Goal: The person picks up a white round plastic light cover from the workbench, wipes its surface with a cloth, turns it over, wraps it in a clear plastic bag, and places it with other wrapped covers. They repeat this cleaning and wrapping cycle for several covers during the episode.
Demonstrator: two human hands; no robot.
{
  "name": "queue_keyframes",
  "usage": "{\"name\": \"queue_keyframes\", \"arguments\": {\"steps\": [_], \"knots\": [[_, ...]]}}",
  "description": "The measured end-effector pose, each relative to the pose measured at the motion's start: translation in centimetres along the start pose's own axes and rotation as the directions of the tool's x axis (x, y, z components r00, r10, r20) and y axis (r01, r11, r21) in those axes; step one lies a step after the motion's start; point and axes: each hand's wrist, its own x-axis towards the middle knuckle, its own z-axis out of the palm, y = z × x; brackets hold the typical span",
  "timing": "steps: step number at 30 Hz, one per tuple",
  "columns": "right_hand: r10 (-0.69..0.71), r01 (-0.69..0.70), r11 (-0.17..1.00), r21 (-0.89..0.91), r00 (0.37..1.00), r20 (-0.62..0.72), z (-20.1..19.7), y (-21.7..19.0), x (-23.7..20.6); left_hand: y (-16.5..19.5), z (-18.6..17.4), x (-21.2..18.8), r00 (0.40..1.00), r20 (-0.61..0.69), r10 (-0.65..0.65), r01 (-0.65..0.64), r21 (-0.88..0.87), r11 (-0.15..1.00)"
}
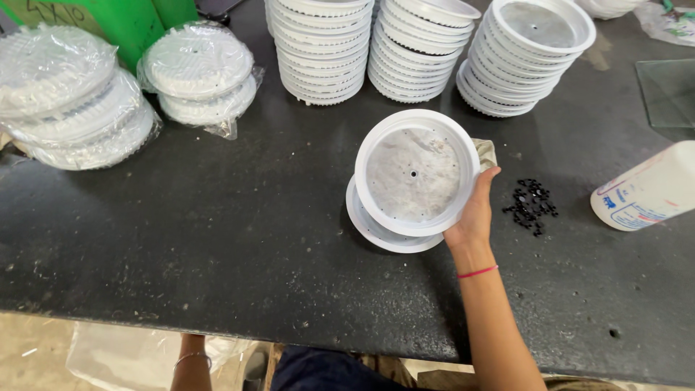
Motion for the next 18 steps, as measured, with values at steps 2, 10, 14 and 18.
{"name": "queue_keyframes", "arguments": {"steps": [2,10,14,18], "knots": [[-0.013,0.013,1.000,0.002,1.000,0.003,-0.1,0.0,0.0,-0.8,-0.7,-0.1,1.000,-0.001,-0.013,0.013,0.021,1.000],[0.012,-0.009,0.999,0.053,0.998,-0.058,-0.9,0.1,0.3,-5.0,-3.1,-4.4,0.940,0.340,-0.013,-0.258,0.737,0.624],[0.051,-0.047,0.984,0.172,0.999,-0.019,-1.4,0.6,0.6,-2.9,-6.2,-13.6,0.689,0.709,0.149,-0.523,0.345,0.779],[0.086,-0.081,0.976,0.204,0.996,-0.014,-1.8,0.8,0.7,4.2,-10.6,-22.0,-0.045,0.872,0.487,-0.374,-0.467,0.802]]}}
